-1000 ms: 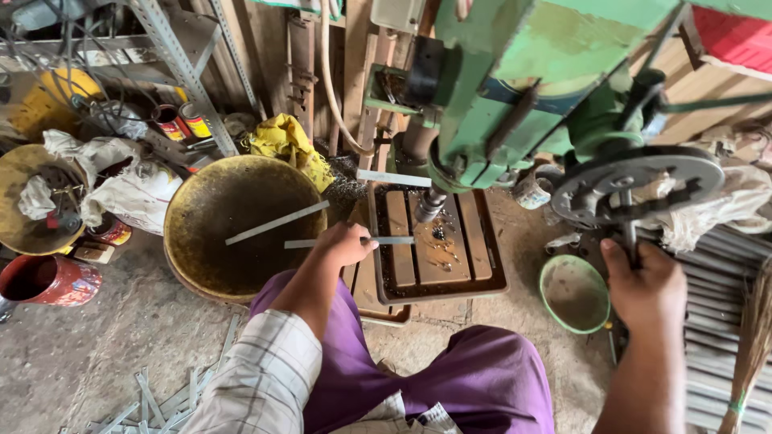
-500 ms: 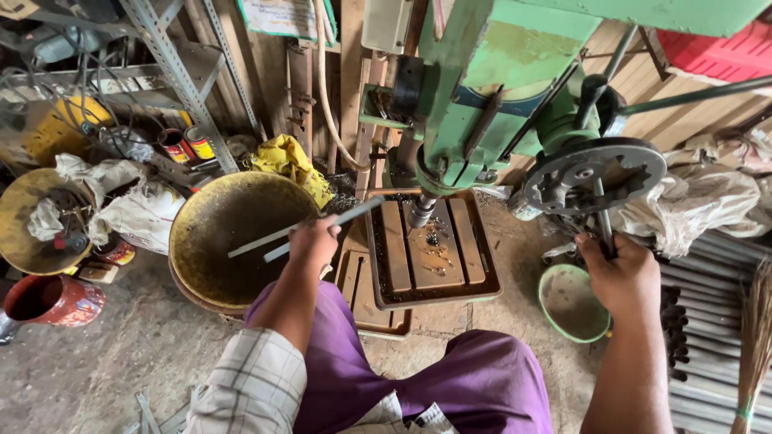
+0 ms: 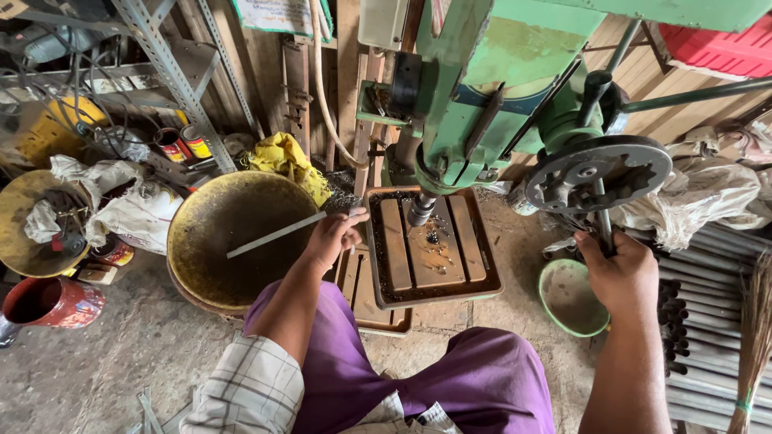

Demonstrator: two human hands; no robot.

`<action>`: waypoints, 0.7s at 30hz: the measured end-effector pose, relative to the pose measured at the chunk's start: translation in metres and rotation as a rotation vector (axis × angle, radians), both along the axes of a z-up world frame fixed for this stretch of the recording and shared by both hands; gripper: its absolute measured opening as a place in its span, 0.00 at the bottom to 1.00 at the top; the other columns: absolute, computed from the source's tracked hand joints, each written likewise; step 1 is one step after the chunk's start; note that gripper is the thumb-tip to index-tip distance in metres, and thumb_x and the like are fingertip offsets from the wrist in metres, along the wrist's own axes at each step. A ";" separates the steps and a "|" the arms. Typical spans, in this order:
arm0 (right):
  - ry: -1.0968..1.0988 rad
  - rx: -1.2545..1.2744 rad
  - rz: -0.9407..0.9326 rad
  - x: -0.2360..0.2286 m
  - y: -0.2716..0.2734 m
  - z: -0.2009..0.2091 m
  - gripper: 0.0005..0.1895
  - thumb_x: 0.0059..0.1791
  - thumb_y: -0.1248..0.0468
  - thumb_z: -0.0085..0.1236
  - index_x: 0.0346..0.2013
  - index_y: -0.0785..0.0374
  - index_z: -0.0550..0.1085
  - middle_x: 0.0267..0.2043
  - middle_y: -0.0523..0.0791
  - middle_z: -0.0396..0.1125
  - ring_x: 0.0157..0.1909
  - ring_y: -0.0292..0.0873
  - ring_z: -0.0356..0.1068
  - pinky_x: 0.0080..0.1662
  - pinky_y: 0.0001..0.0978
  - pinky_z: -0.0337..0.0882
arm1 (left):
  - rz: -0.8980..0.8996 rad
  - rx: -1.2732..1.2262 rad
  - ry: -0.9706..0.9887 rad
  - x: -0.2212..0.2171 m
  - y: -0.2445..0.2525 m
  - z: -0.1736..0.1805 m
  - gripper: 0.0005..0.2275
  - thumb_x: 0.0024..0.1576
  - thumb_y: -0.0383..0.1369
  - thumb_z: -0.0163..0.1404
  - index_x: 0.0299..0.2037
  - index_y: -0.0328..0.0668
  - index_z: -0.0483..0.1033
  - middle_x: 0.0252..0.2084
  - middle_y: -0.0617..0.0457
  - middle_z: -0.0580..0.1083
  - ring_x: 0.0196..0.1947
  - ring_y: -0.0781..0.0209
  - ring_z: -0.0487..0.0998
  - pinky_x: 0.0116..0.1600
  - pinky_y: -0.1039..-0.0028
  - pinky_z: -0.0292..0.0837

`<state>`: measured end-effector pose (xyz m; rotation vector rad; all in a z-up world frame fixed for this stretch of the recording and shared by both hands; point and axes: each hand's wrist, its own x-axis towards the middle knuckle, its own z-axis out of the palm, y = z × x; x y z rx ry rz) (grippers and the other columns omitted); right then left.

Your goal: The person operates a drill press to drill holes into small metal bars. They hold each bar with one hand and turn the drill press handle with the other to lower the drill bit. After drilling, the person places the finished bars into a nearby metal bowl.

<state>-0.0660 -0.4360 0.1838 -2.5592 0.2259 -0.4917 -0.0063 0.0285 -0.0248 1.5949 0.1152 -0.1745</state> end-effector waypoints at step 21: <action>-0.050 0.013 0.004 0.001 0.003 -0.012 0.19 0.52 0.49 0.66 0.32 0.62 0.78 0.21 0.48 0.66 0.22 0.45 0.64 0.32 0.39 0.66 | -0.062 0.751 -0.198 0.007 -0.023 0.013 0.24 0.63 0.36 0.48 0.69 0.50 0.58 0.37 0.43 0.79 0.26 0.50 0.81 0.29 0.63 0.79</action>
